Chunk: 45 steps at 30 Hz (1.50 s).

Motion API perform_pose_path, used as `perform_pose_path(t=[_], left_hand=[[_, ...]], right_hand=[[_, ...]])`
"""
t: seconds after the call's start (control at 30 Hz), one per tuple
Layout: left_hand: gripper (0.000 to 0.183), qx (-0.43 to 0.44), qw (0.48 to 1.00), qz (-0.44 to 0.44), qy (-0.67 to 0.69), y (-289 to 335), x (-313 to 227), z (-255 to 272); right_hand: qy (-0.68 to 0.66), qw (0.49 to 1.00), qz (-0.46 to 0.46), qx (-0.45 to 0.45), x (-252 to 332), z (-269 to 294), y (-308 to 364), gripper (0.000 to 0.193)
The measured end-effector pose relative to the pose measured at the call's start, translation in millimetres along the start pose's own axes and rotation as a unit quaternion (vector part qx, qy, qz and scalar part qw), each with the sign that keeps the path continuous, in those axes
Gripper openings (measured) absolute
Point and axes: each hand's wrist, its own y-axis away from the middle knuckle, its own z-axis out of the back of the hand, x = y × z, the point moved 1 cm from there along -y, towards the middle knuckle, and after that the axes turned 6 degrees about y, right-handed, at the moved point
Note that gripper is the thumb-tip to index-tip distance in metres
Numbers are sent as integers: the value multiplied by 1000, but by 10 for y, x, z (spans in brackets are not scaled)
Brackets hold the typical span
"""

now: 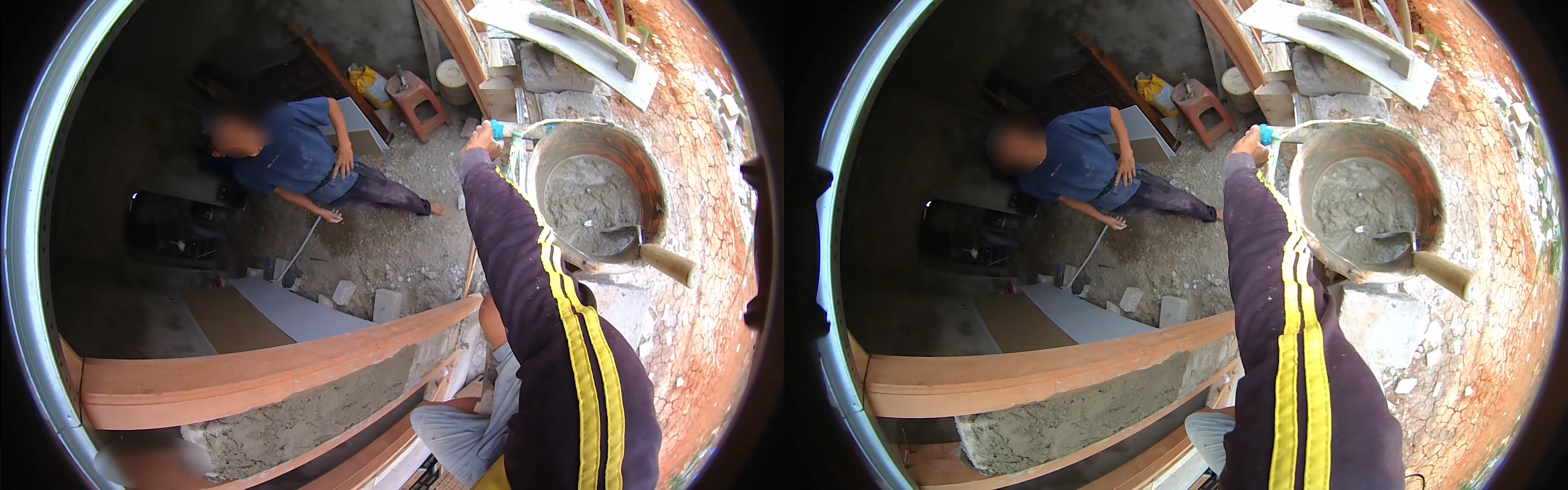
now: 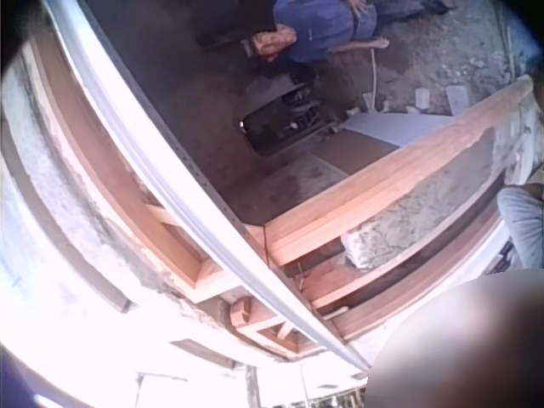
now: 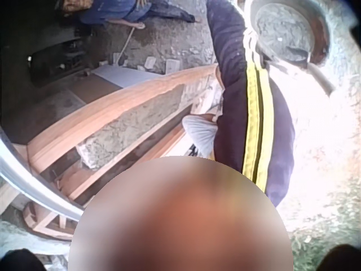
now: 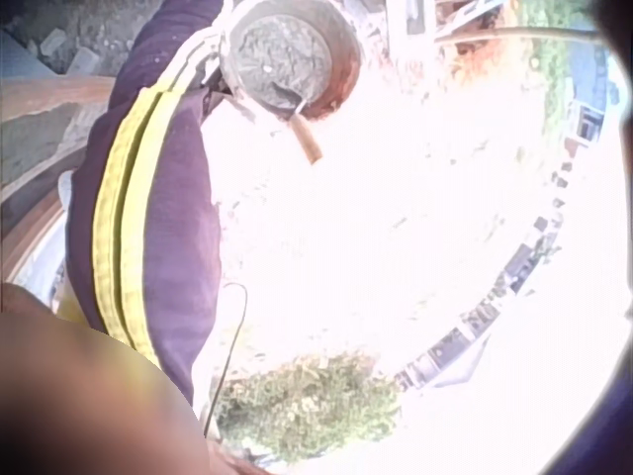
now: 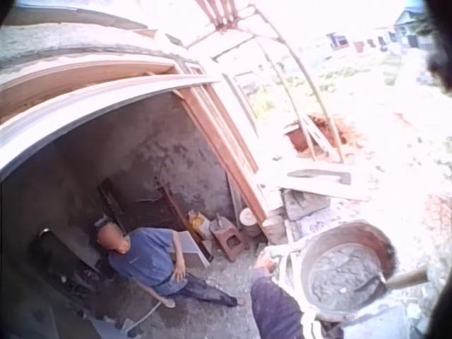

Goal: The person is laying bricks on a construction site. They apply mortar to a brick, place it on a wooden frame, and adjust its position. The person uses a trowel and a hammer to work with the bricks and mortar.

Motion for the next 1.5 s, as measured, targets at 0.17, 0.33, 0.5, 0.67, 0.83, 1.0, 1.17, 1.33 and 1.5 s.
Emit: perform_pose_path(t=[0.17,0.33,0.5,0.67,0.83,1.0,1.17,1.33,1.5], left_hand=[[50,-4,1000,7,-2,-28,0,-53],[51,8,1000,10,-4,-30,1,-156],[51,26,999,20,5,86,12,-377],[52,45,998,28,21,151,56,-569],[52,69,996,41,37,200,126,-660],[53,88,993,63,53,271,215,-764],[54,104,988,91,61,341,285,-848],[54,118,983,123,61,390,302,-887],[55,135,979,142,65,423,313,-931]], right_hand=[[25,997,-5,-69,212,-29,203,62],[117,988,19,-94,173,54,82,67],[-53,991,-96,84,-130,78,-203,66],[-102,978,-122,135,-153,26,-178,51],[-148,966,-147,152,41,101,-18,35],[-109,969,-157,159,155,174,22,39],[-121,974,-176,69,145,140,26,37],[-139,979,-142,37,197,75,140,37],[-220,969,-103,52,434,-74,286,22]])
